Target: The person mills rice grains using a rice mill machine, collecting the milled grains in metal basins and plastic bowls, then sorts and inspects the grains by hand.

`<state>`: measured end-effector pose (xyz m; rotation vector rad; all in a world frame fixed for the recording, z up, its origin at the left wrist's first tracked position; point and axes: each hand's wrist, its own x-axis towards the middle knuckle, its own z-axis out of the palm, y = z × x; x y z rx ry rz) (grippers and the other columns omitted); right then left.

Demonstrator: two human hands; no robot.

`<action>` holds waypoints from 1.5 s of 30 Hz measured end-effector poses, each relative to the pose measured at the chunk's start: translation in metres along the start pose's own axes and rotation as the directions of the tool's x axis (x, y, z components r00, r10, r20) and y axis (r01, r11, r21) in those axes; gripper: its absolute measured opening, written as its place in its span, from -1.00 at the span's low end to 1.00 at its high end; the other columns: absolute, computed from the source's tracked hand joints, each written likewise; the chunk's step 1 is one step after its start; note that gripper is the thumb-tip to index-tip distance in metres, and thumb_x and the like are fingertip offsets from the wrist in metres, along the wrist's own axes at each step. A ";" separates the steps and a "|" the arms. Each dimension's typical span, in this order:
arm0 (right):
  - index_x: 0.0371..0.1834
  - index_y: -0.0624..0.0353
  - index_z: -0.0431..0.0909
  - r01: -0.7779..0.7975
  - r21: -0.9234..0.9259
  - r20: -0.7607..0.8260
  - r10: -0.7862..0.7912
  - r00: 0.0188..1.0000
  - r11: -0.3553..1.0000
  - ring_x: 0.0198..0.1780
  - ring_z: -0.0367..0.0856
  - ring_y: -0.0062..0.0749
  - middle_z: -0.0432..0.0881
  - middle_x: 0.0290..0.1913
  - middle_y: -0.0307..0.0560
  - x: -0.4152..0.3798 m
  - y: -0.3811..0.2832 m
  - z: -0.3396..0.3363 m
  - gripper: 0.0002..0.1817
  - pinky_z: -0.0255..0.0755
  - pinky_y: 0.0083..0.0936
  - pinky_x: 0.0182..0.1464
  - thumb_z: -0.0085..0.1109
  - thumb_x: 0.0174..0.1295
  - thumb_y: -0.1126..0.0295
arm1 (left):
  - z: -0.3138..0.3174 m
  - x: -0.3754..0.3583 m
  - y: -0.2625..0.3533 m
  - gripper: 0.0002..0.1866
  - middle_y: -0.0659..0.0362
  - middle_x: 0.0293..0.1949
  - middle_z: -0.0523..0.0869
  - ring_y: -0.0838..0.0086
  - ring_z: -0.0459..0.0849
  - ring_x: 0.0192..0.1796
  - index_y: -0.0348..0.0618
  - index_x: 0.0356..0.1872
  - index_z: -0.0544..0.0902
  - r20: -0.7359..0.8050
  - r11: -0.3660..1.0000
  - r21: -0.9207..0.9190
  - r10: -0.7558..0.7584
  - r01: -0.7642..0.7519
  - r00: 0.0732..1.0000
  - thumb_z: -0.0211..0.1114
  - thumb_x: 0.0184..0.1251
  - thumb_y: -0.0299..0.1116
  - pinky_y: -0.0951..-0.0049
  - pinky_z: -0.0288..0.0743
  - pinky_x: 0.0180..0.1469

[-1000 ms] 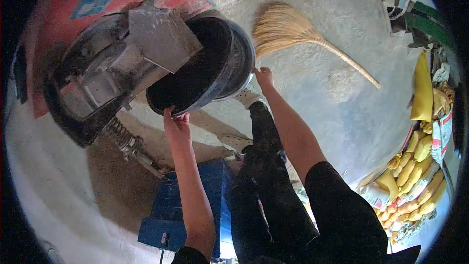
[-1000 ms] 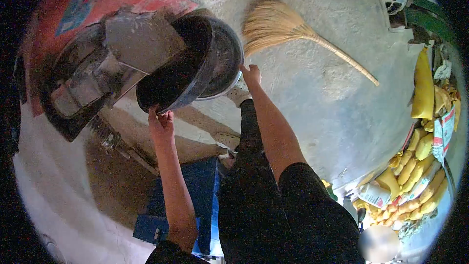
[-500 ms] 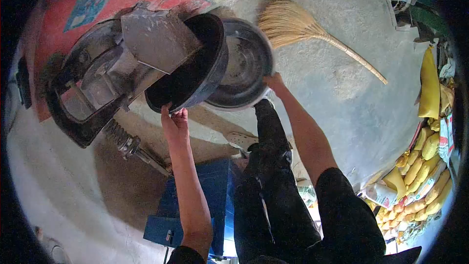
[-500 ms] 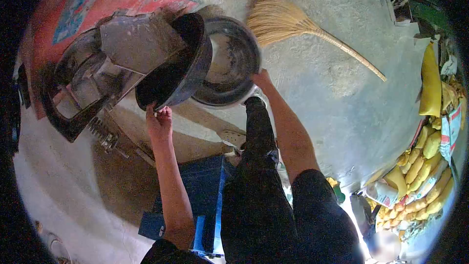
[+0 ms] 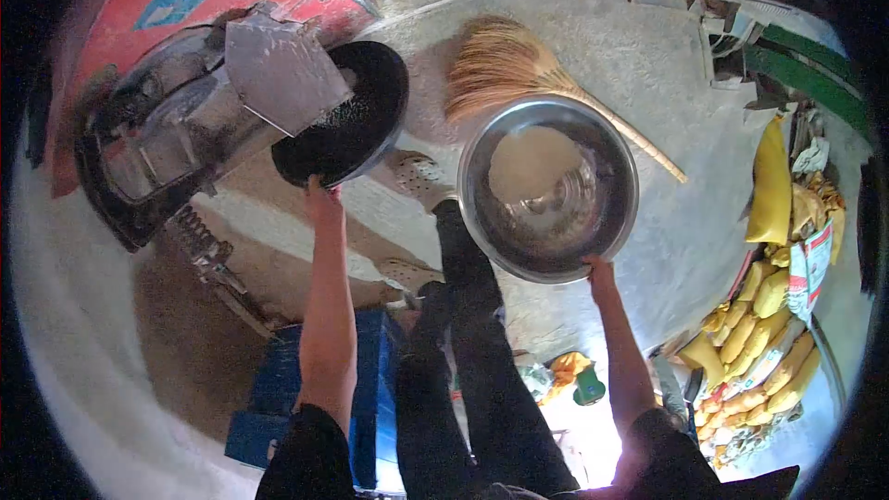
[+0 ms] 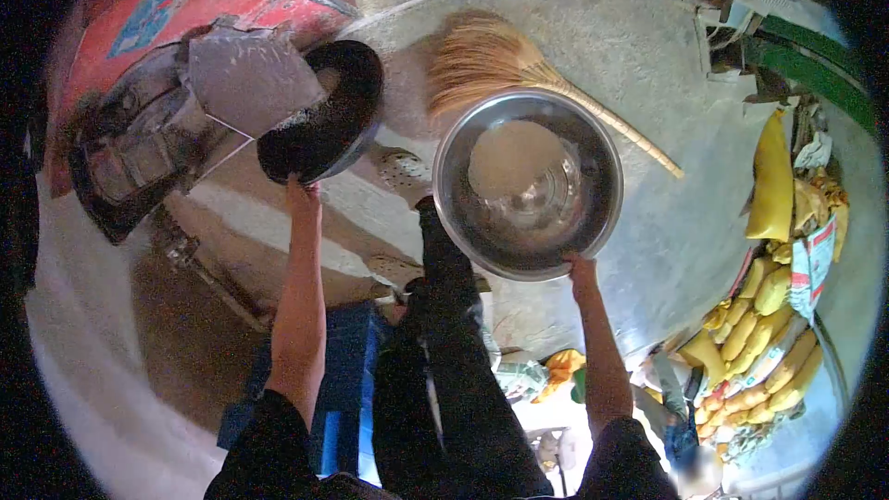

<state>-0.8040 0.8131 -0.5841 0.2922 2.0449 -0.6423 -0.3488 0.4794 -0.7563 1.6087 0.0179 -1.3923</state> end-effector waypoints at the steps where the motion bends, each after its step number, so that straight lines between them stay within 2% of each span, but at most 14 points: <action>1: -0.56 0.06 0.50 -0.039 0.101 -0.050 0.044 0.998 0.994 -0.57 0.37 -0.58 0.47 -0.55 -0.30 -0.007 -0.003 0.000 -0.91 0.25 -0.56 -0.55 0.22 -0.05 0.37 | -0.043 0.032 -0.023 -0.54 0.00 -0.08 0.58 0.25 0.58 -0.11 -0.28 0.05 0.45 0.100 0.988 0.136 0.058 -0.071 0.993 0.26 0.21 -0.20 0.18 0.50 -0.03; 7: -0.39 0.06 0.50 -0.178 0.327 0.011 0.184 0.983 0.928 -0.43 0.48 -0.58 0.51 -0.45 -0.30 -0.039 0.007 0.004 -0.90 0.39 -0.59 -0.44 0.20 0.01 0.42 | -0.052 0.025 -0.007 -0.38 -0.05 0.11 0.47 0.12 0.53 0.05 -0.22 0.19 0.35 -0.194 0.744 0.429 -0.478 0.512 0.857 0.24 0.22 -0.04 0.04 0.48 0.06; 10: -0.35 0.13 0.51 -0.250 0.508 0.106 0.228 0.968 0.824 -0.35 0.51 -0.45 0.54 -0.35 -0.21 -0.058 0.011 0.023 -0.89 0.44 -0.50 -0.29 0.17 0.03 0.45 | -0.073 0.044 -0.014 -0.32 -0.03 0.17 0.44 0.13 0.52 0.10 -0.17 0.21 0.35 -0.093 0.769 0.385 -0.518 0.510 0.850 0.27 0.17 0.04 0.09 0.45 0.10; 14: 0.02 0.31 0.41 -0.334 0.630 0.256 0.218 0.942 0.702 0.04 0.53 -0.14 0.56 0.01 0.03 -0.082 -0.003 0.054 -0.60 0.39 -0.28 0.17 0.10 0.05 0.49 | -0.046 0.025 0.007 -0.36 0.07 0.11 0.50 0.25 0.51 0.08 -0.17 0.18 0.38 -0.040 0.862 0.484 -0.151 0.151 0.988 0.29 0.16 -0.01 0.22 0.37 0.12; 18: -0.11 0.25 0.45 -0.423 0.575 0.341 0.265 0.902 0.701 -0.02 0.54 -0.19 0.56 -0.07 -0.01 -0.082 0.002 0.057 -0.72 0.43 -0.30 0.06 0.10 0.07 0.49 | -0.059 0.018 0.010 -0.39 0.13 0.02 0.56 0.31 0.53 0.02 -0.19 0.14 0.43 -0.094 0.832 0.536 -0.111 0.144 0.989 0.32 0.13 -0.05 0.30 0.37 0.06; 20: -0.21 0.20 0.47 -0.420 0.552 0.337 0.268 0.902 0.720 -0.10 0.56 -0.23 0.57 -0.15 -0.04 -0.082 -0.001 0.059 -0.81 0.50 -0.33 -0.06 0.10 0.08 0.50 | -0.102 0.042 -0.021 -0.40 0.07 -0.01 0.58 0.26 0.54 0.02 -0.23 0.10 0.46 0.052 0.733 0.678 0.024 -0.053 0.998 0.30 0.15 -0.01 0.32 0.38 0.03; 22: -0.17 0.25 0.46 -0.318 0.386 0.335 0.190 0.923 0.866 -0.14 0.58 -0.26 0.57 -0.15 -0.04 -0.070 0.021 0.044 -0.77 0.51 -0.38 -0.07 0.11 0.07 0.50 | -0.097 0.005 -0.029 -0.42 -0.01 -0.02 0.59 0.20 0.55 0.01 -0.26 0.08 0.47 0.302 0.096 0.938 0.250 -0.334 0.920 0.26 0.20 0.01 0.29 0.39 0.03; 26: -0.15 0.25 0.46 -0.326 0.393 0.346 0.191 0.919 0.860 -0.19 0.59 -0.31 0.58 -0.19 -0.07 -0.120 -0.031 0.060 -0.73 0.50 -0.45 -0.11 0.15 0.04 0.48 | -0.055 -0.103 0.005 -0.45 -0.02 -0.03 0.60 0.24 0.59 -0.03 -0.27 0.14 0.42 0.305 0.497 0.809 0.104 -0.315 0.947 0.20 0.29 -0.06 0.29 0.41 0.06; 30: -0.32 0.25 0.51 -0.216 0.270 0.294 0.133 0.946 0.938 -0.20 0.53 -0.33 0.57 -0.26 -0.10 -0.167 -0.053 0.056 -0.84 0.43 -0.43 -0.17 0.18 0.00 0.50 | -0.065 -0.173 0.022 -0.41 0.06 -0.03 0.60 0.40 0.59 -0.03 -0.19 0.21 0.37 0.154 0.874 0.475 -0.193 0.098 0.969 0.01 0.37 0.08 0.39 0.43 -0.02; 37: -0.42 0.25 0.53 0.080 -0.136 0.248 -0.045 0.968 0.987 -0.64 0.42 -0.51 0.51 -0.58 -0.23 -0.249 -0.078 0.030 -0.85 0.22 -0.58 -0.65 0.24 -0.10 0.49 | -0.054 -0.339 0.126 -0.37 0.09 -0.01 0.61 0.41 0.57 -0.01 -0.20 0.18 0.44 0.158 0.927 0.374 -0.081 0.016 0.984 0.07 0.31 0.12 0.47 0.39 -0.01; 40: -0.24 0.24 0.48 0.178 -0.288 0.444 -0.033 0.896 0.941 -0.47 0.44 -0.48 0.53 -0.45 -0.20 -0.289 -0.095 0.019 -0.68 0.26 -0.57 -0.51 0.26 -0.11 0.43 | -0.074 -0.392 0.156 -0.41 0.10 -0.05 0.63 0.39 0.55 0.02 -0.21 0.14 0.48 0.085 0.921 0.377 0.068 -0.096 0.994 0.20 0.26 0.04 0.46 0.36 0.07; 41: -0.21 0.23 0.49 0.174 -0.352 0.423 -0.010 0.906 0.920 -0.50 0.44 -0.49 0.54 -0.45 -0.20 -0.285 -0.089 0.013 -0.65 0.27 -0.55 -0.50 0.28 -0.13 0.41 | -0.091 -0.403 0.161 -0.60 0.17 -0.17 0.64 0.44 0.56 -0.12 -0.28 0.05 0.52 0.040 0.880 0.459 0.113 -0.119 0.993 0.26 0.20 -0.35 0.46 0.42 -0.03; 44: -0.25 0.28 0.53 0.288 -0.280 0.608 -0.063 0.792 0.916 -0.52 0.43 -0.48 0.55 -0.45 -0.17 -0.352 -0.118 0.020 -0.69 0.27 -0.54 -0.51 0.28 -0.11 0.42 | -0.111 -0.475 0.223 -0.54 0.11 -0.20 0.66 0.39 0.59 -0.16 -0.30 0.05 0.52 0.092 0.700 0.607 0.408 -0.376 0.908 0.22 0.01 -0.53 0.44 0.44 -0.07; 45: -0.33 0.31 0.57 0.328 -0.287 0.688 -0.045 0.724 0.900 -0.49 0.47 -0.47 0.57 -0.45 -0.17 -0.336 -0.106 0.021 -0.78 0.29 -0.53 -0.49 0.24 -0.05 0.44 | -0.112 -0.503 0.245 -0.45 0.05 -0.23 0.67 0.34 0.62 -0.17 -0.33 0.04 0.52 -0.006 0.825 0.464 0.365 -0.321 0.931 0.14 -0.17 -0.63 0.42 0.46 -0.10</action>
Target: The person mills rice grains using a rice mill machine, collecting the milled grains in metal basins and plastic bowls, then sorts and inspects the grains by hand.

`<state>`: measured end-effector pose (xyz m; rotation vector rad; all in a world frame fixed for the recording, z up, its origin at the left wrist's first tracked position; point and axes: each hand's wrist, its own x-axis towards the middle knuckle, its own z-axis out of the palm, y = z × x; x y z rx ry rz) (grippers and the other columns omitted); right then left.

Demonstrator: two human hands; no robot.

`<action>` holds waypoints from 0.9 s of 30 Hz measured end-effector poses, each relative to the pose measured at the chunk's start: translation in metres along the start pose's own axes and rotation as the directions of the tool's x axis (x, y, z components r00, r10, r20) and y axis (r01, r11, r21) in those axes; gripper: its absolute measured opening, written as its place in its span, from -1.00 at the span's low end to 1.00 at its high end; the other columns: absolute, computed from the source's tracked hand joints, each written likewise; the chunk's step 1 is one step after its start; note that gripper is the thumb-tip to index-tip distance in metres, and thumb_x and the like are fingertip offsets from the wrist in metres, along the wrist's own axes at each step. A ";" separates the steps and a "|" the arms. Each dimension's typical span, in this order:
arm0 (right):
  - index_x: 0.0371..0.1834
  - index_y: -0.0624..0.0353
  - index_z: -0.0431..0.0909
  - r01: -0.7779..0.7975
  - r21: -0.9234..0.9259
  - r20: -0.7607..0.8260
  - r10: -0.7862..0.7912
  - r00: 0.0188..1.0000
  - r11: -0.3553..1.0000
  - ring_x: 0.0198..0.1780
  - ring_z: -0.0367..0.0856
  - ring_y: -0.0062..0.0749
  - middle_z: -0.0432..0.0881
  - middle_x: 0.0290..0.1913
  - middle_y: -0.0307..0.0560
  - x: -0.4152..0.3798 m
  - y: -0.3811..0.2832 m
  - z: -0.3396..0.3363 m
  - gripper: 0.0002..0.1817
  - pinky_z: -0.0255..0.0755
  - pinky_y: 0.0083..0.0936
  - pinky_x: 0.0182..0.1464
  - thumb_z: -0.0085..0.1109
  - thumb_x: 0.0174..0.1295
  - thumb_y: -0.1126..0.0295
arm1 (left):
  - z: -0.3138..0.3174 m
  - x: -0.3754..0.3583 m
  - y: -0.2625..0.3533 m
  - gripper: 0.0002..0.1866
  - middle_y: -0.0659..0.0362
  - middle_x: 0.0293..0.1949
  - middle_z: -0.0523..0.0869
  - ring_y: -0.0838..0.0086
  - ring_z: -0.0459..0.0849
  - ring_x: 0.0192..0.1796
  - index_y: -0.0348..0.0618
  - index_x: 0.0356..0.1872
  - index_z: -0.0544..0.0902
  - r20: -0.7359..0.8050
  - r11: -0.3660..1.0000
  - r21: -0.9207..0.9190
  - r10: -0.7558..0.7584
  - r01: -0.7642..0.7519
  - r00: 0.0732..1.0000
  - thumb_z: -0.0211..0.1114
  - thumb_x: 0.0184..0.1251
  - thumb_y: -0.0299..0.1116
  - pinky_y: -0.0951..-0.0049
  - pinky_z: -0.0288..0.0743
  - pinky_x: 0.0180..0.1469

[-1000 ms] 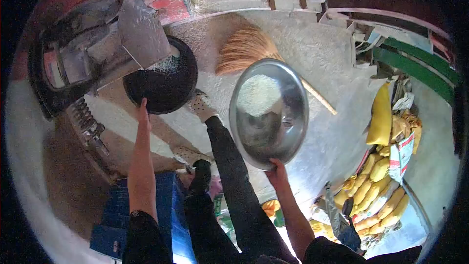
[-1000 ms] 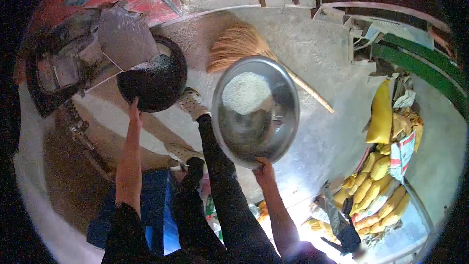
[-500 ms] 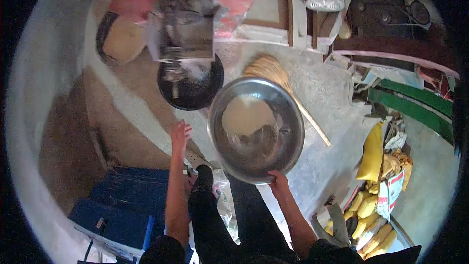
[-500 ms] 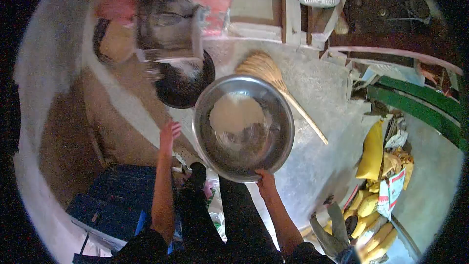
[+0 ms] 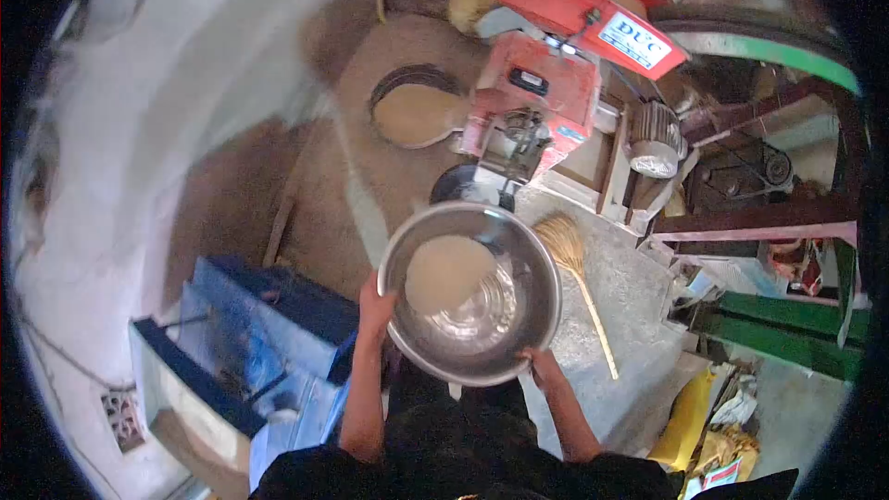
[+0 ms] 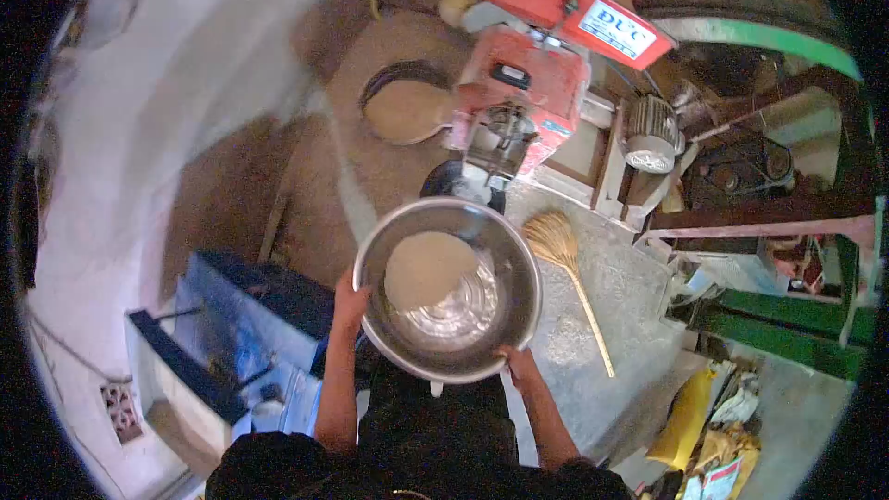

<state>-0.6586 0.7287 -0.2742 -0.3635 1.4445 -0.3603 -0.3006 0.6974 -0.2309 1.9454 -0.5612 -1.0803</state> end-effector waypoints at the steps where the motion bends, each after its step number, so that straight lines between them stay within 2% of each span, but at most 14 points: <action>1: -0.42 0.31 0.59 -0.022 -0.037 0.001 0.022 1.000 0.999 -0.46 0.50 -0.46 0.58 -0.46 -0.18 0.010 0.005 0.009 -0.87 0.31 -0.52 -0.47 0.19 0.01 0.46 | -0.019 -0.005 0.009 -0.46 0.05 -0.22 0.67 0.33 0.62 -0.18 -0.33 0.03 0.52 -0.038 0.999 0.025 0.021 -0.020 0.999 0.13 -0.17 -0.63 0.41 0.47 -0.10; 3: -0.43 0.27 0.58 -0.012 0.095 0.221 -0.009 0.975 0.995 -0.41 0.53 -0.42 0.59 -0.43 -0.14 0.007 -0.004 0.034 -0.91 0.40 -0.46 -0.39 0.17 0.02 0.48 | -0.056 -0.020 0.024 -0.48 0.03 -0.22 0.66 0.32 0.62 -0.18 -0.34 0.00 0.52 -0.134 0.990 0.114 0.096 -0.081 0.986 0.11 -0.16 -0.63 0.39 0.47 -0.10; 4: -0.38 0.27 0.57 -0.017 0.067 0.249 0.000 0.968 0.998 -0.36 0.55 -0.37 0.60 -0.39 -0.10 0.007 -0.010 0.050 -0.87 0.44 -0.44 -0.29 0.19 -0.01 0.47 | -0.072 -0.026 0.035 -0.49 0.03 -0.23 0.66 0.31 0.62 -0.18 -0.34 -0.01 0.52 -0.188 0.976 0.176 0.160 -0.127 0.969 0.09 -0.15 -0.63 0.39 0.47 -0.09; 5: -0.28 0.29 0.54 -0.105 0.077 0.241 0.084 0.967 0.991 -0.31 0.57 -0.32 0.60 -0.32 -0.07 -0.005 -0.022 0.074 -0.78 0.45 -0.47 -0.18 0.20 -0.02 0.45 | -0.090 -0.031 0.037 -0.50 0.01 -0.24 0.66 0.32 0.62 -0.20 -0.33 -0.02 0.53 -0.246 0.972 0.164 0.206 -0.169 0.947 0.08 -0.15 -0.62 0.38 0.47 -0.11; 8: -0.16 0.37 0.49 -0.056 0.064 0.353 0.030 0.935 0.996 -0.17 0.56 -0.22 0.59 -0.23 -0.02 -0.030 -0.045 0.131 -0.67 0.44 -0.37 -0.05 0.16 -0.04 0.47 | -0.141 -0.060 0.067 -0.53 0.00 -0.27 0.67 0.35 0.62 -0.22 -0.31 -0.03 0.54 -0.381 0.937 0.218 0.340 -0.274 0.860 0.06 -0.12 -0.61 0.39 0.46 -0.11; 11: -0.15 0.41 0.47 0.016 -0.020 0.363 -0.007 0.932 1.000 -0.14 0.55 -0.21 0.59 -0.23 0.00 -0.047 -0.061 0.174 -0.65 0.43 -0.33 -0.03 0.15 -0.04 0.48 | -0.182 -0.096 0.101 -0.58 -0.10 -0.34 0.65 0.22 0.66 -0.24 -0.28 -0.09 0.55 -0.482 0.955 0.195 0.293 -0.226 0.826 0.09 -0.10 -0.53 0.32 0.46 -0.12; 14: -0.24 0.32 0.52 0.070 -0.051 0.396 -0.044 0.917 0.996 -0.28 0.54 -0.33 0.58 -0.30 -0.07 -0.055 -0.075 0.205 -0.73 0.45 -0.40 -0.13 0.17 -0.06 0.46 | -0.213 -0.109 0.092 -0.59 -0.01 -0.33 0.65 0.42 0.61 -0.27 -0.32 -0.09 0.53 -0.542 0.943 0.129 0.326 -0.307 0.774 0.08 -0.09 -0.58 0.41 0.45 -0.14; 16: -0.21 0.38 0.51 0.180 -0.076 0.435 -0.130 0.891 0.981 -0.26 0.56 -0.31 0.59 -0.29 -0.04 -0.072 -0.091 0.222 -0.68 0.44 -0.42 -0.15 0.17 -0.08 0.47 | -0.223 -0.127 0.103 -0.58 0.06 -0.31 0.65 0.42 0.59 -0.26 -0.33 -0.09 0.54 -0.609 0.962 0.069 0.252 -0.266 0.752 0.10 -0.11 -0.58 0.44 0.44 -0.14; 17: -0.21 0.38 0.51 0.179 -0.090 0.436 -0.123 0.892 0.980 -0.26 0.56 -0.31 0.59 -0.29 -0.04 -0.072 -0.096 0.227 -0.68 0.44 -0.42 -0.15 0.17 -0.08 0.47 | -0.230 -0.131 0.101 -0.58 0.06 -0.30 0.64 0.43 0.58 -0.25 -0.32 -0.09 0.54 -0.636 0.964 0.021 0.218 -0.266 0.740 0.10 -0.11 -0.58 0.45 0.43 -0.12; 19: -0.26 0.36 0.54 0.275 -0.157 0.477 -0.171 0.862 0.949 -0.34 0.56 -0.36 0.60 -0.35 -0.07 -0.072 -0.106 0.239 -0.72 0.44 -0.45 -0.23 0.18 -0.10 0.49 | -0.238 -0.140 0.100 -0.58 0.06 -0.30 0.64 0.42 0.58 -0.24 -0.32 -0.09 0.54 -0.662 0.964 0.016 0.209 -0.265 0.720 0.10 -0.12 -0.58 0.45 0.42 -0.11; 21: -0.29 0.36 0.54 0.296 -0.202 0.476 -0.170 0.863 0.934 -0.38 0.55 -0.39 0.59 -0.40 -0.10 -0.076 -0.118 0.248 -0.73 0.44 -0.44 -0.26 0.19 -0.12 0.51 | -0.246 -0.146 0.099 -0.58 0.06 -0.30 0.63 0.42 0.57 -0.23 -0.32 -0.09 0.54 -0.686 0.963 0.019 0.208 -0.269 0.697 0.10 -0.12 -0.59 0.45 0.41 -0.10; 23: -0.29 0.34 0.55 0.367 -0.208 0.477 -0.234 0.847 0.907 -0.37 0.54 -0.43 0.58 -0.41 -0.14 -0.077 -0.125 0.255 -0.74 0.41 -0.51 -0.29 0.18 -0.12 0.52 | -0.252 -0.151 0.096 -0.58 0.07 -0.31 0.62 0.41 0.56 -0.24 -0.31 -0.10 0.54 -0.732 0.981 -0.014 0.123 -0.195 0.671 0.10 -0.12 -0.59 0.45 0.40 -0.10; 25: -0.30 0.37 0.54 0.404 -0.214 0.462 -0.273 0.844 0.889 -0.39 0.54 -0.38 0.58 -0.42 -0.11 -0.094 -0.134 0.264 -0.73 0.43 -0.48 -0.30 0.19 -0.13 0.51 | -0.256 -0.156 0.092 -0.57 0.09 -0.29 0.61 0.40 0.55 -0.23 -0.30 -0.08 0.53 -0.716 0.975 -0.073 0.095 -0.210 0.691 0.09 -0.12 -0.60 0.45 0.40 -0.10; 27: -0.31 0.40 0.53 0.438 -0.218 0.445 -0.311 0.840 0.872 -0.41 0.55 -0.34 0.58 -0.43 -0.09 -0.106 -0.140 0.273 -0.72 0.45 -0.45 -0.30 0.20 -0.15 0.50 | -0.258 -0.161 0.091 -0.54 0.12 -0.23 0.60 0.39 0.55 -0.19 -0.30 -0.05 0.52 -0.755 0.923 -0.210 0.056 -0.322 0.653 0.09 -0.13 -0.62 0.44 0.39 -0.07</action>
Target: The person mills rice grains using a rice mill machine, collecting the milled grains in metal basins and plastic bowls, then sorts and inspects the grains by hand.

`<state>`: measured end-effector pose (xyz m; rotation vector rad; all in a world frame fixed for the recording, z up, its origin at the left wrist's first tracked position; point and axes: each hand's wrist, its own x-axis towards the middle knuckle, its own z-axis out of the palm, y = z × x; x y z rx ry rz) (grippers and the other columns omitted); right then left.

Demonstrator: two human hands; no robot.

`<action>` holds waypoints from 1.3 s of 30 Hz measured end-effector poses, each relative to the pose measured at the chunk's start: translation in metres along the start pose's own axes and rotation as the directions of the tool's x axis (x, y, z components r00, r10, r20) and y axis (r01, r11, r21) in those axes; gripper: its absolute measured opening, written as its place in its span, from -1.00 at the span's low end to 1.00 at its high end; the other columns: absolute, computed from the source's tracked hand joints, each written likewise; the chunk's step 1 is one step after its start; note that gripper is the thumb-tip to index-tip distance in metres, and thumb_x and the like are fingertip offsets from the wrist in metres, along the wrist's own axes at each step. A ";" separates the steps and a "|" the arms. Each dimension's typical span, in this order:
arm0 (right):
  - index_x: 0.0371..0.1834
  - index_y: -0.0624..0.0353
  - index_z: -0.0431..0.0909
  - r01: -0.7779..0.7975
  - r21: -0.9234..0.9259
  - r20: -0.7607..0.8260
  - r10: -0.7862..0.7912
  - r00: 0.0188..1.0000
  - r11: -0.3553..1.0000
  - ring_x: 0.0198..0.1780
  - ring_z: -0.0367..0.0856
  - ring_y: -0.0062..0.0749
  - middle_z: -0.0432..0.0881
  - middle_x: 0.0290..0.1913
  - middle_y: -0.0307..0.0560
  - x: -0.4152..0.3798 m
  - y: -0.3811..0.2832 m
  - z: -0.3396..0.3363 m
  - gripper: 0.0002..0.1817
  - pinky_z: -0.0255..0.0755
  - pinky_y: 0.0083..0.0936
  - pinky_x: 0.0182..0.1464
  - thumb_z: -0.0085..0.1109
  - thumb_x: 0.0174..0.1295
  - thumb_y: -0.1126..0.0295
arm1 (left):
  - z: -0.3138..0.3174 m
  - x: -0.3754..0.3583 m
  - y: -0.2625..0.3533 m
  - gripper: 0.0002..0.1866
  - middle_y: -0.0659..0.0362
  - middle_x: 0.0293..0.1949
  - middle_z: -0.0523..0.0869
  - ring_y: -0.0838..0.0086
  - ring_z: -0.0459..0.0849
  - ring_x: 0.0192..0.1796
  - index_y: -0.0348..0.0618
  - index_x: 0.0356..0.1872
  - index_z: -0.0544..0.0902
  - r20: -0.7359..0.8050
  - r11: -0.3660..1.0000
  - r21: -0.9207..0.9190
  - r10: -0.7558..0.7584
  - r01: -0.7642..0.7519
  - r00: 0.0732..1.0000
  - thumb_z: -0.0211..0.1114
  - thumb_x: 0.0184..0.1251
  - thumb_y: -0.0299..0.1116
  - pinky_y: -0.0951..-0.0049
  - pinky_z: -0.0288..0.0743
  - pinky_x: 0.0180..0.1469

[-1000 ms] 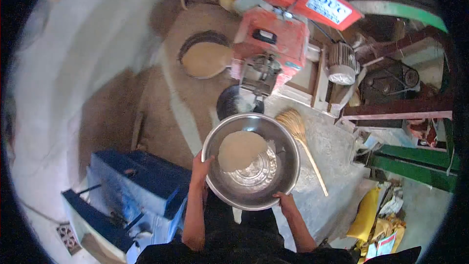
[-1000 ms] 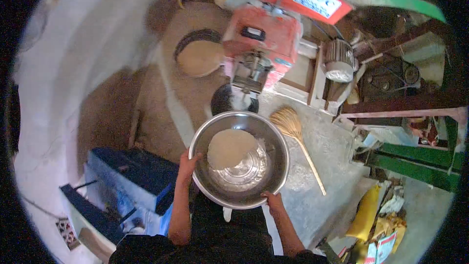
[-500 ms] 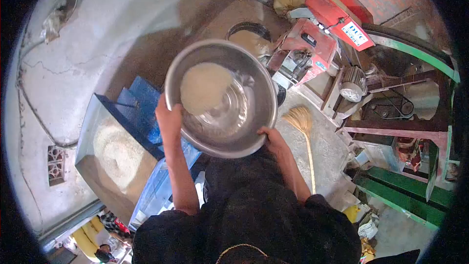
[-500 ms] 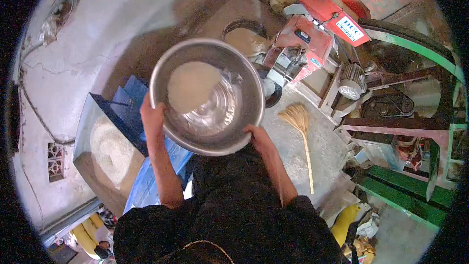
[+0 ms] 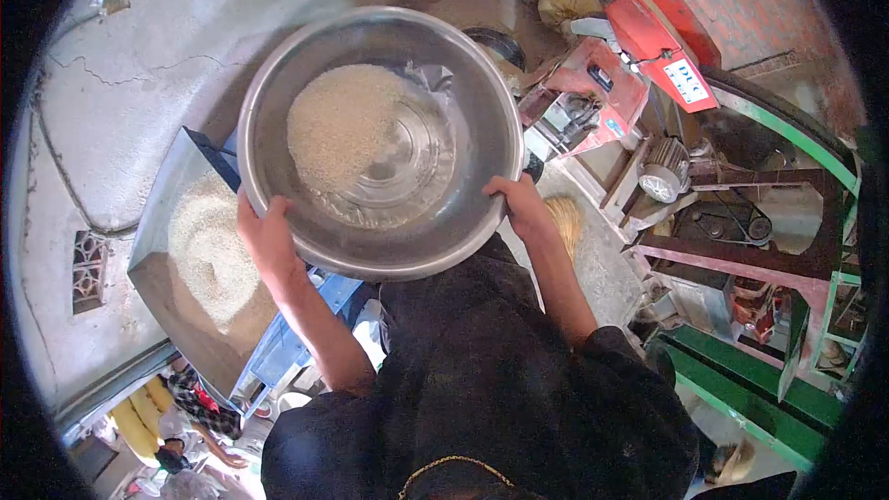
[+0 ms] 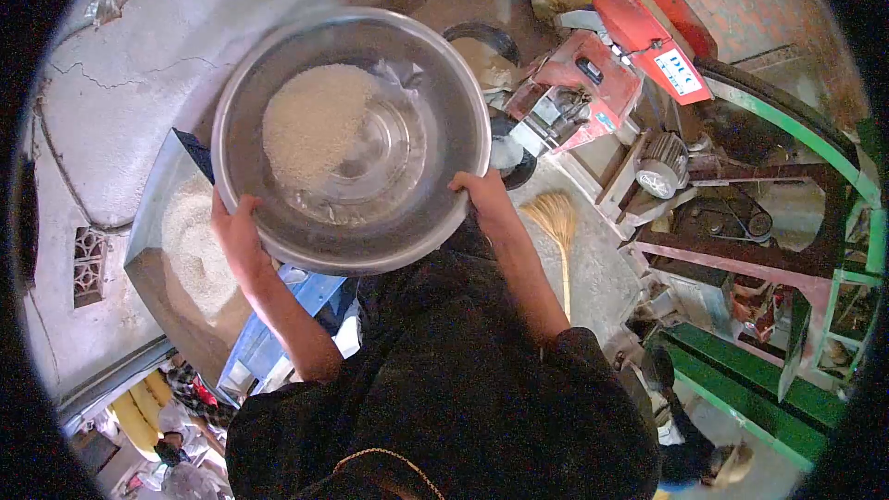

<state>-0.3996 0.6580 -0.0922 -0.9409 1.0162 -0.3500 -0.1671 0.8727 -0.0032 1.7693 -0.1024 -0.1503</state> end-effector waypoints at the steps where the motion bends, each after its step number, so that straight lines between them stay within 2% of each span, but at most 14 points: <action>1: -0.30 0.41 0.53 0.002 -0.015 -0.063 -0.003 0.998 1.000 -0.41 0.54 -0.33 0.58 -0.44 -0.08 0.000 -0.001 0.003 -0.71 0.44 -0.45 -0.32 0.20 -0.16 0.50 | -0.003 -0.002 0.004 -0.50 0.12 -0.18 0.59 0.40 0.54 -0.15 -0.30 0.00 0.49 0.038 0.998 -0.060 -0.034 0.036 0.999 0.08 -0.14 -0.64 0.44 0.39 -0.04; 3: -0.29 0.41 0.53 0.003 -0.029 -0.129 -0.006 0.992 1.000 -0.42 0.54 -0.32 0.58 -0.44 -0.07 -0.001 -0.009 0.011 -0.70 0.44 -0.45 -0.33 0.20 -0.16 0.50 | -0.011 0.000 0.002 -0.47 0.11 -0.17 0.60 0.37 0.56 -0.16 -0.29 0.03 0.48 0.012 0.995 -0.079 -0.060 0.061 0.998 0.08 -0.13 -0.65 0.43 0.42 -0.06; 9: -0.27 0.42 0.55 0.013 -0.163 -0.080 -0.026 0.996 0.987 -0.40 0.55 -0.33 0.60 -0.41 -0.02 -0.012 -0.039 0.034 -0.66 0.44 -0.43 -0.32 0.20 -0.19 0.51 | -0.032 0.004 0.004 -0.45 0.07 -0.15 0.60 0.32 0.58 -0.16 -0.31 0.08 0.45 0.000 0.984 -0.167 -0.066 0.065 0.998 0.09 -0.10 -0.63 0.40 0.45 -0.09; 14: -0.25 0.38 0.57 0.274 -0.240 -0.047 -0.293 0.955 0.931 -0.36 0.56 -0.35 0.62 -0.36 -0.05 -0.017 -0.087 0.065 -0.66 0.43 -0.45 -0.25 0.18 -0.21 0.54 | -0.040 0.000 0.009 -0.46 0.05 -0.13 0.59 0.32 0.56 -0.15 -0.30 0.08 0.46 -0.108 0.950 -0.271 -0.187 0.152 0.976 0.11 -0.09 -0.61 0.39 0.45 -0.08; 15: -0.25 0.38 0.57 0.280 -0.250 -0.013 -0.292 0.956 0.927 -0.36 0.56 -0.35 0.62 -0.36 -0.05 -0.017 -0.100 0.072 -0.66 0.43 -0.45 -0.25 0.18 -0.21 0.54 | -0.041 -0.001 0.007 -0.46 0.05 -0.13 0.59 0.32 0.56 -0.15 -0.30 0.08 0.46 -0.140 0.949 -0.281 -0.191 0.146 0.972 0.11 -0.09 -0.61 0.39 0.45 -0.08; 18: -0.16 0.32 0.58 0.599 -0.387 0.127 -0.603 0.788 0.701 -0.32 0.56 -0.41 0.62 -0.35 -0.12 -0.018 -0.140 0.102 -0.59 0.43 -0.47 -0.18 0.16 -0.23 0.57 | -0.048 -0.006 -0.003 -0.44 0.03 -0.18 0.58 0.31 0.55 -0.18 -0.31 0.09 0.46 -0.194 0.863 -0.443 -0.357 0.243 0.914 0.15 -0.10 -0.57 0.34 0.46 -0.09; 24: -0.05 0.37 0.52 0.687 -0.187 0.445 -0.563 0.696 0.702 -0.23 0.53 -0.50 0.61 -0.24 -0.14 -0.036 -0.211 0.194 -0.53 0.36 -0.58 -0.09 0.13 -0.17 0.59 | -0.056 -0.014 -0.028 -0.56 0.01 -0.15 0.58 0.29 0.57 -0.13 -0.37 0.01 0.47 -0.167 0.684 -0.696 -0.452 0.220 0.876 0.11 0.00 -0.59 0.33 0.48 -0.09; 26: -0.02 0.40 0.49 0.767 -0.159 0.559 -0.583 0.589 0.622 -0.21 0.51 -0.53 0.60 -0.20 -0.14 -0.044 -0.233 0.230 -0.53 0.35 -0.60 -0.09 0.09 -0.13 0.61 | -0.048 -0.020 -0.026 -0.65 0.00 -0.12 0.58 0.31 0.57 -0.09 -0.39 0.03 0.47 -0.176 0.523 -0.831 -0.571 0.190 0.802 0.09 0.20 -0.50 0.37 0.46 -0.06; 27: -0.03 0.42 0.49 0.758 -0.097 0.648 -0.537 0.540 0.645 -0.22 0.50 -0.55 0.60 -0.20 -0.13 -0.054 -0.239 0.250 -0.55 0.35 -0.62 -0.11 0.08 -0.12 0.63 | -0.044 -0.024 -0.031 -0.62 -0.01 -0.03 0.55 0.29 0.55 -0.02 -0.39 0.10 0.41 -0.152 0.465 -0.872 -0.554 0.152 0.819 0.00 0.39 -0.32 0.35 0.43 0.03; 31: 0.09 0.42 0.43 0.879 -0.064 0.832 -0.460 0.309 0.473 -0.11 0.52 -0.48 0.57 -0.06 -0.04 -0.102 -0.245 0.336 -0.51 0.36 -0.57 -0.03 0.04 -0.02 0.62 | -0.036 -0.025 -0.039 -0.54 -0.01 0.08 0.50 0.24 0.53 0.05 -0.36 0.18 0.34 -0.149 0.202 -0.979 -0.589 -0.034 0.794 -0.10 0.45 -0.19 0.26 0.40 0.12; 34: 0.15 0.41 0.35 0.833 0.077 0.992 -0.126 -0.009 0.547 -0.03 0.54 -0.15 0.43 0.08 0.37 -0.153 -0.234 0.387 -0.49 0.36 -0.53 0.11 0.08 0.07 0.52 | -0.038 -0.016 -0.054 -0.51 -0.01 0.14 0.46 0.20 0.49 0.10 -0.33 0.21 0.29 -0.054 0.099 -0.995 -0.561 0.003 0.826 -0.18 0.47 -0.13 0.19 0.35 0.19; 37: 0.09 0.45 0.36 0.929 0.131 0.920 -0.392 0.016 0.345 -0.25 0.60 -0.24 0.60 -0.18 0.20 -0.230 -0.189 0.414 -0.53 0.44 -0.51 0.00 0.03 0.03 0.63 | -0.045 -0.018 -0.020 -0.55 -0.02 0.14 0.45 0.18 0.46 0.15 -0.29 0.19 0.33 0.083 0.011 -0.994 -0.604 0.113 0.793 -0.21 0.47 -0.17 0.15 0.31 0.22; 38: 0.07 0.46 0.36 0.926 0.008 0.866 -0.466 0.182 0.377 -0.24 0.61 -0.18 0.61 -0.21 0.22 -0.264 -0.182 0.416 -0.55 0.45 -0.46 0.00 0.02 0.04 0.62 | -0.042 -0.022 -0.028 -0.55 -0.02 0.14 0.45 0.18 0.46 0.15 -0.29 0.19 0.33 0.061 0.001 -0.997 -0.609 0.077 0.791 -0.21 0.47 -0.17 0.15 0.31 0.22; 39: 0.06 0.47 0.36 0.919 -0.050 0.834 -0.489 0.254 0.391 -0.23 0.62 -0.16 0.61 -0.22 0.23 -0.271 -0.175 0.417 -0.57 0.45 -0.44 0.00 0.01 0.05 0.62 | -0.033 -0.026 -0.042 -0.54 -0.02 0.15 0.45 0.17 0.46 0.15 -0.27 0.20 0.32 -0.163 0.347 -0.937 -0.359 -0.031 0.919 -0.22 0.47 -0.16 0.12 0.30 0.22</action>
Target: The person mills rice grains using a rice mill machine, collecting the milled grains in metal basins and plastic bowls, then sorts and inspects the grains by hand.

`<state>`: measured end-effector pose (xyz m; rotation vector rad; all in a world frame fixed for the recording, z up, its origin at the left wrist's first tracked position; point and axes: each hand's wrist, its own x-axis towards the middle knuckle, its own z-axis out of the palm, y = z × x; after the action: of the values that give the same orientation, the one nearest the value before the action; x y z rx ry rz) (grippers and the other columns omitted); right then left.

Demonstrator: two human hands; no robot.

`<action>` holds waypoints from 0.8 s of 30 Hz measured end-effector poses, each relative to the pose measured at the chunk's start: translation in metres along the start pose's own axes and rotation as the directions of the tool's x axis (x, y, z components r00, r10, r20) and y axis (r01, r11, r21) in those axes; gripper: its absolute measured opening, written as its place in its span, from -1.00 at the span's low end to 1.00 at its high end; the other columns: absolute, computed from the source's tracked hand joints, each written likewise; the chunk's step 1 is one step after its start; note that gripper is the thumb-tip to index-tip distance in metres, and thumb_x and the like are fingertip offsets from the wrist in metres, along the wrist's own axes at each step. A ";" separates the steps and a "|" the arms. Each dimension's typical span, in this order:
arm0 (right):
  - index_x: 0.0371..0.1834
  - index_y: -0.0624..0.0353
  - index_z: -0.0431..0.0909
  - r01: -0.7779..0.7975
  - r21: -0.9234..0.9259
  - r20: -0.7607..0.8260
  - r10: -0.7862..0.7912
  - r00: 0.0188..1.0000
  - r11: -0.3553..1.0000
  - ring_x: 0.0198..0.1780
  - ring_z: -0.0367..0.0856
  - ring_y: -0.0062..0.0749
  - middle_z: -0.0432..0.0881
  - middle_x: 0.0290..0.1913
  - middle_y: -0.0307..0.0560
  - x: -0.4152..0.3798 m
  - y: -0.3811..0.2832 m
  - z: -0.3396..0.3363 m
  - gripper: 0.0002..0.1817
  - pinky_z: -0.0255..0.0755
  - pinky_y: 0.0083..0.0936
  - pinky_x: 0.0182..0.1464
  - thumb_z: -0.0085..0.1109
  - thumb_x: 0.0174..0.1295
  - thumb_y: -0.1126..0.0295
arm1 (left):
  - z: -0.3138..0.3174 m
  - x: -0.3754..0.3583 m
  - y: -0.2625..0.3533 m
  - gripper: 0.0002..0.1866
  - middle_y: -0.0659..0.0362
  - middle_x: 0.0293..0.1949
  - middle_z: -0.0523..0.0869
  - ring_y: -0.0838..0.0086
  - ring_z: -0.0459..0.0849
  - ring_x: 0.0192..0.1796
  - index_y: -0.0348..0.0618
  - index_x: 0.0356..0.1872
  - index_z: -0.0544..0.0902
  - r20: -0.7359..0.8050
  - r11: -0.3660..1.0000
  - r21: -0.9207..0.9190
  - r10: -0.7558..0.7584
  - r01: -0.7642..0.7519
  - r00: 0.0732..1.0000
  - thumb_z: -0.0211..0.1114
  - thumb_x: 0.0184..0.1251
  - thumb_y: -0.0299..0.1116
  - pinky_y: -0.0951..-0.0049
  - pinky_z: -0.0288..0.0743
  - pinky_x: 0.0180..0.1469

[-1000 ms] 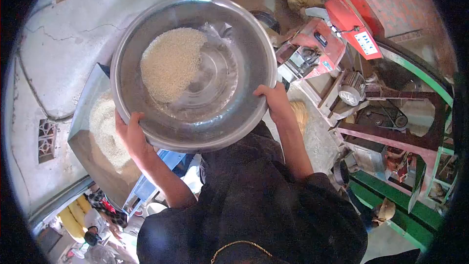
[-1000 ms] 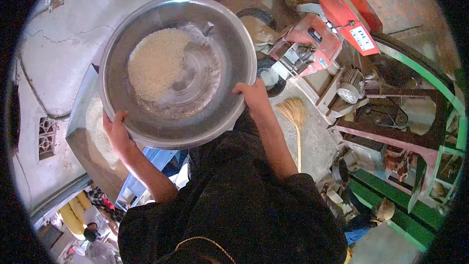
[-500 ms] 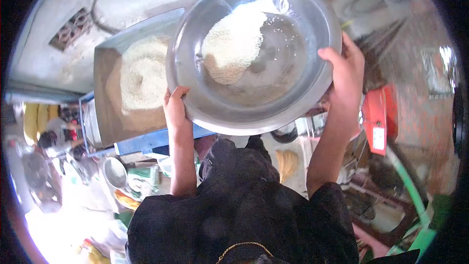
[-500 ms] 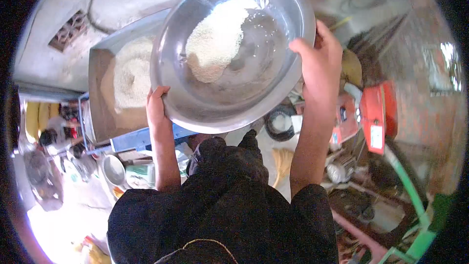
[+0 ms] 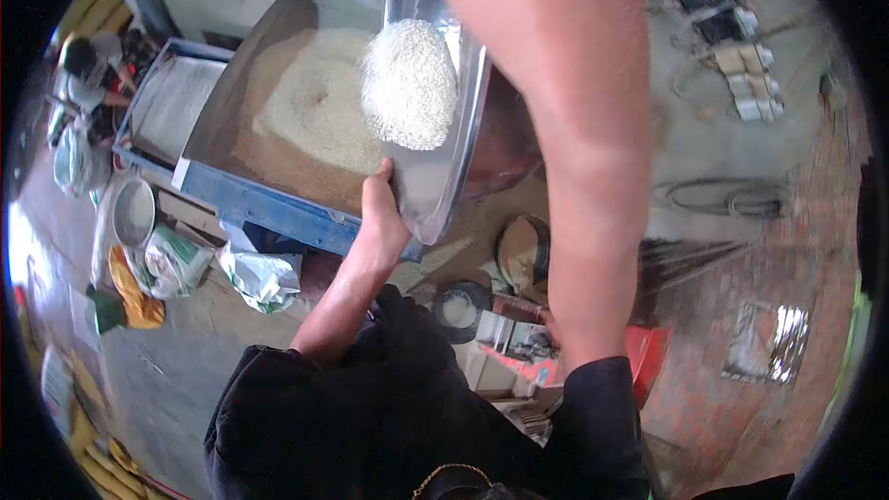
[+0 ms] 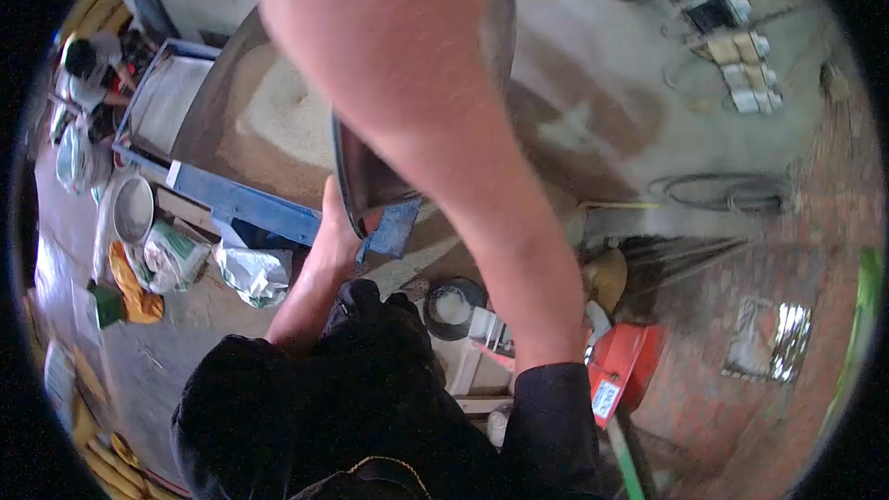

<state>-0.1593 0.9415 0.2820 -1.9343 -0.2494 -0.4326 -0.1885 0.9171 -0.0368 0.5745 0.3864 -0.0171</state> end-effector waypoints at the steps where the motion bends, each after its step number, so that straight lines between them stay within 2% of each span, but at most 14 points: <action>1: 0.05 0.47 0.36 -0.059 -0.012 -0.057 0.059 0.997 0.998 -0.23 0.63 -0.13 0.62 -0.23 0.24 -0.004 -0.004 0.008 -0.58 0.45 -0.42 0.00 0.01 0.05 0.61 | -0.001 -0.008 -0.001 -0.54 -0.01 0.15 0.45 0.15 0.45 0.16 -0.26 0.21 0.31 0.096 0.994 0.085 0.057 -0.065 0.994 -0.24 0.47 -0.16 0.09 0.29 0.23; 2: 0.04 0.48 0.36 0.175 -0.201 0.075 -0.163 0.984 0.964 -0.17 0.62 -0.07 0.61 -0.22 0.27 -0.012 0.011 0.015 -0.59 0.44 -0.37 0.01 -0.01 0.06 0.60 | -0.003 -0.017 -0.003 -0.53 0.00 0.16 0.45 0.14 0.45 0.16 -0.25 0.22 0.30 0.192 0.977 0.158 0.113 -0.144 0.975 -0.26 0.48 -0.15 0.06 0.28 0.23; 3: 0.03 0.48 0.36 0.185 -0.271 0.177 -0.140 0.974 0.945 -0.12 0.60 -0.02 0.60 -0.20 0.29 -0.011 0.010 0.021 -0.60 0.44 -0.33 0.02 -0.02 0.07 0.59 | -0.004 -0.025 -0.004 -0.53 0.00 0.17 0.44 0.13 0.44 0.17 -0.24 0.23 0.29 0.284 0.949 0.213 0.168 -0.233 0.944 -0.29 0.48 -0.14 0.03 0.27 0.23; 7: 0.02 0.48 0.37 0.417 -0.438 0.480 -0.186 0.857 0.797 -0.03 0.57 0.02 0.58 -0.15 0.30 -0.010 0.023 0.045 -0.62 0.41 -0.28 0.05 -0.05 0.09 0.58 | 0.002 -0.018 -0.004 -0.51 -0.01 0.22 0.38 0.12 0.38 0.24 -0.21 0.24 0.27 0.216 0.971 -0.235 0.015 0.037 0.976 -0.34 0.47 -0.14 0.00 0.20 0.29; 9: 0.03 0.47 0.37 0.501 -0.463 0.503 -0.248 0.828 0.731 -0.03 0.56 -0.02 0.58 -0.14 0.28 -0.009 0.039 0.046 -0.61 0.40 -0.31 0.05 -0.05 0.09 0.58 | 0.015 -0.011 0.012 -0.50 -0.03 0.25 0.34 0.11 0.33 0.28 -0.20 0.26 0.25 0.119 0.776 -0.531 -0.329 0.341 0.937 -0.36 0.46 -0.14 -0.01 0.16 0.32; 10: 0.03 0.47 0.37 0.527 -0.466 0.501 -0.279 0.819 0.711 -0.03 0.56 -0.04 0.58 -0.14 0.27 -0.008 0.043 0.048 -0.61 0.40 -0.32 0.05 -0.05 0.09 0.59 | 0.016 -0.017 0.006 -0.49 -0.04 0.27 0.32 0.10 0.31 0.29 -0.22 0.27 0.24 0.189 0.919 -0.367 -0.073 0.140 0.979 -0.36 0.46 -0.13 -0.01 0.13 0.33; 12: 0.04 0.47 0.38 0.564 -0.466 0.484 -0.337 0.807 0.682 -0.03 0.56 -0.09 0.58 -0.13 0.24 0.000 0.050 0.050 -0.61 0.39 -0.35 0.05 -0.05 0.09 0.59 | 0.025 -0.004 0.008 -0.48 -0.05 0.28 0.30 0.10 0.28 0.30 -0.24 0.28 0.22 0.207 0.868 -0.464 -0.090 0.179 0.974 -0.37 0.46 -0.13 0.01 0.10 0.35; 13: 0.04 0.47 0.38 0.575 -0.465 0.477 -0.356 0.804 0.673 -0.03 0.55 -0.11 0.58 -0.12 0.23 0.000 0.050 0.049 -0.61 0.39 -0.36 0.05 -0.05 0.09 0.60 | 0.031 -0.002 0.011 -0.48 -0.05 0.28 0.29 0.11 0.28 0.31 -0.24 0.28 0.21 0.197 0.600 -0.697 -0.366 0.393 0.909 -0.38 0.46 -0.13 0.02 0.08 0.36; 16: 0.05 0.46 0.38 0.606 -0.467 0.487 -0.385 0.784 0.644 -0.03 0.55 -0.17 0.58 -0.10 0.20 -0.001 0.048 0.057 -0.60 0.38 -0.40 0.06 -0.05 0.09 0.61 | 0.021 0.001 -0.012 -0.48 -0.04 0.28 0.31 0.13 0.29 0.30 -0.25 0.27 0.22 0.383 0.955 -0.264 -0.022 0.132 0.924 -0.40 0.47 -0.13 0.04 0.10 0.35; 19: 0.07 0.45 0.39 0.642 -0.435 0.523 -0.403 0.751 0.631 -0.03 0.54 -0.24 0.58 -0.09 0.17 -0.015 0.046 0.056 -0.59 0.36 -0.44 0.06 -0.05 0.09 0.62 | 0.040 -0.001 -0.002 -0.48 -0.02 0.27 0.33 0.15 0.30 0.29 -0.24 0.27 0.22 0.197 0.661 -0.662 -0.303 0.354 0.932 -0.42 0.48 -0.12 0.03 0.12 0.34; 21: 0.07 0.45 0.39 0.652 -0.436 0.535 -0.404 0.742 0.620 -0.03 0.54 -0.28 0.58 -0.08 0.14 -0.017 0.048 0.056 -0.58 0.36 -0.47 0.06 -0.05 0.09 0.62 | 0.038 -0.005 0.000 -0.47 0.00 0.27 0.32 0.15 0.30 0.30 -0.23 0.28 0.20 0.241 0.617 -0.655 -0.375 0.435 0.895 -0.44 0.48 -0.11 0.04 0.12 0.34; 22: 0.08 0.45 0.39 0.656 -0.436 0.531 -0.412 0.740 0.616 -0.03 0.54 -0.31 0.57 -0.07 0.13 -0.018 0.047 0.055 -0.58 0.35 -0.49 0.06 -0.05 0.09 0.63 | 0.023 0.009 -0.031 -0.47 0.00 0.28 0.31 0.15 0.28 0.31 -0.23 0.29 0.19 0.378 0.898 -0.378 -0.070 0.223 0.923 -0.45 0.48 -0.11 0.04 0.10 0.35; 23: 0.08 0.44 0.40 0.657 -0.436 0.521 -0.423 0.741 0.615 -0.03 0.53 -0.33 0.57 -0.07 0.12 -0.018 0.047 0.052 -0.58 0.35 -0.50 0.07 -0.05 0.08 0.63 | 0.009 0.023 -0.061 -0.46 0.00 0.28 0.31 0.15 0.27 0.32 -0.22 0.29 0.19 0.473 0.967 -0.184 0.243 -0.174 0.847 -0.47 0.49 -0.11 0.04 0.09 0.36; 24: 0.09 0.44 0.40 0.659 -0.431 0.515 -0.431 0.741 0.617 -0.03 0.53 -0.35 0.57 -0.06 0.11 -0.019 0.046 0.046 -0.58 0.34 -0.51 0.07 -0.05 0.08 0.63 | 0.011 0.017 -0.049 -0.46 0.00 0.29 0.29 0.16 0.26 0.32 -0.23 0.30 0.17 0.466 0.963 -0.184 0.261 -0.196 0.846 -0.47 0.49 -0.11 0.04 0.07 0.37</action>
<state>-0.1514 0.9666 0.2197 -2.5440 -1.1138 -0.6060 -0.1753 0.8714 -0.0605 0.4632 -0.1772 0.0921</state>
